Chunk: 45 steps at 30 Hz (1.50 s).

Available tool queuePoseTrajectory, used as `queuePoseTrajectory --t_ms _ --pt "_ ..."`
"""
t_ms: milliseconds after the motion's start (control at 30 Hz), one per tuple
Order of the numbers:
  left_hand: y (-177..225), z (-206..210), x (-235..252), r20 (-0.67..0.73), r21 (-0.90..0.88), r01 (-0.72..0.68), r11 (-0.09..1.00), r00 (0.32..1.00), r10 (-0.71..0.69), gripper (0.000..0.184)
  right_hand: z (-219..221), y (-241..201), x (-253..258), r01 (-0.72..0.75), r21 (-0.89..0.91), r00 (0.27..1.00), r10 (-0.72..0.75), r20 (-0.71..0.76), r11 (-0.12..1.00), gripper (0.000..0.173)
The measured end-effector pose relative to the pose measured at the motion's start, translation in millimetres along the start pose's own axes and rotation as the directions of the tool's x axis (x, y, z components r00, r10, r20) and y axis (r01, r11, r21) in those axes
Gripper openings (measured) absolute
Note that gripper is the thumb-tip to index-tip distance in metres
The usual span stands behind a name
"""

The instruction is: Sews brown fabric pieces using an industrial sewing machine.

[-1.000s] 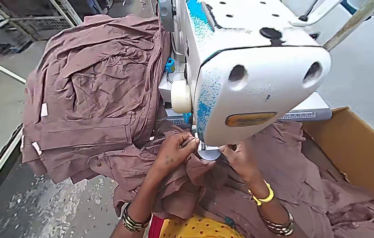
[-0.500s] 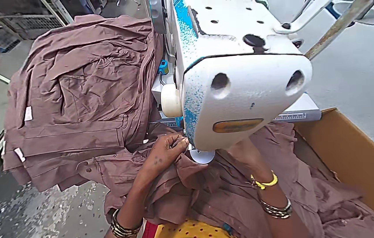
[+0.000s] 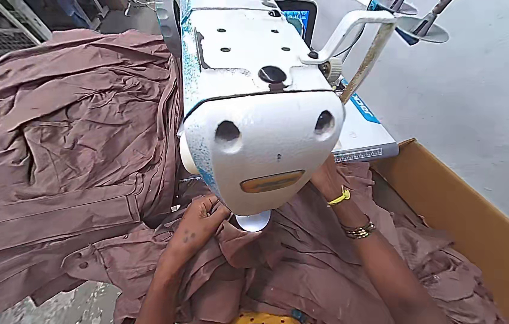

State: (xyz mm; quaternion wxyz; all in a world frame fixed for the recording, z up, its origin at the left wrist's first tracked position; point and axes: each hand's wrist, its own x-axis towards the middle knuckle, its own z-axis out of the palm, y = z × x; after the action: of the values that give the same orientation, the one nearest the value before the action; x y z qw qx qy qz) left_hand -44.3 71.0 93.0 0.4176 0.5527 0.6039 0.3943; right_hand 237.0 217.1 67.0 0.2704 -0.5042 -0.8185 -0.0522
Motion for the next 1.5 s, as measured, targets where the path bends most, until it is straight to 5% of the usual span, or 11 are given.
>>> queuePoseTrajectory --t_ms 367,700,867,933,1000,1067,1133,1233,1367,1433,1500 --pt "-0.4 3.4 -3.0 -0.011 -0.101 0.006 0.995 1.000 -0.007 0.022 -0.9 2.5 -9.3 0.047 0.180 0.998 -0.038 -0.057 0.983 0.020" --pt "-14.8 5.6 0.0 0.027 -0.179 -0.041 0.983 0.999 0.047 0.026 13.7 10.8 5.2 -0.004 0.058 0.999 0.001 0.053 0.998 0.027" --pt "-16.1 11.5 -7.8 -0.033 -0.058 -0.023 0.998 0.999 0.021 0.027 7.4 19.0 5.6 -0.032 0.150 0.997 0.021 0.077 0.988 0.026" --pt "-19.1 27.0 -30.0 -0.115 0.136 -0.144 0.980 0.980 0.160 0.033 0.7 20.5 0.5 -0.003 0.291 0.999 0.015 -0.041 0.957 0.021" --pt "-25.1 44.4 -63.1 -0.022 0.296 -0.395 0.870 0.907 0.420 0.033 -7.6 18.1 0.4 -0.044 0.389 0.991 0.091 -0.103 0.920 0.017" --pt "-37.9 54.0 -88.3 0.063 0.357 -0.536 0.765 0.831 0.552 0.034 -24.2 7.6 0.6 -0.192 0.475 0.976 0.219 -0.002 0.859 0.017" --pt "-60.0 44.6 -100.5 -0.064 0.452 -0.458 0.766 0.839 0.540 0.035 -42.9 -9.2 2.3 -0.340 0.528 0.940 0.291 0.176 0.778 0.019" --pt "-91.0 -4.2 -109.7 -0.201 0.578 -0.228 0.784 0.891 0.407 0.063 -50.2 -45.6 -14.9 0.046 0.389 0.998 -0.027 -0.054 0.920 0.017" --pt "-128.4 -47.6 -136.5 -0.255 0.752 0.015 0.659 0.928 0.271 0.118 -39.8 -94.0 -38.7 0.616 0.017 0.761 -0.588 -0.274 0.788 0.017" --pt "-137.7 -46.8 -152.8 -0.212 0.763 0.047 0.645 0.960 0.181 0.130 -35.9 -103.5 -31.6 0.636 -0.019 0.742 -0.618 -0.260 0.772 0.017" --pt "-143.6 -31.9 -159.2 -0.166 0.684 0.052 0.727 0.982 0.085 0.117 -37.8 -102.8 -28.8 0.543 0.097 0.831 -0.517 -0.204 0.834 0.015"
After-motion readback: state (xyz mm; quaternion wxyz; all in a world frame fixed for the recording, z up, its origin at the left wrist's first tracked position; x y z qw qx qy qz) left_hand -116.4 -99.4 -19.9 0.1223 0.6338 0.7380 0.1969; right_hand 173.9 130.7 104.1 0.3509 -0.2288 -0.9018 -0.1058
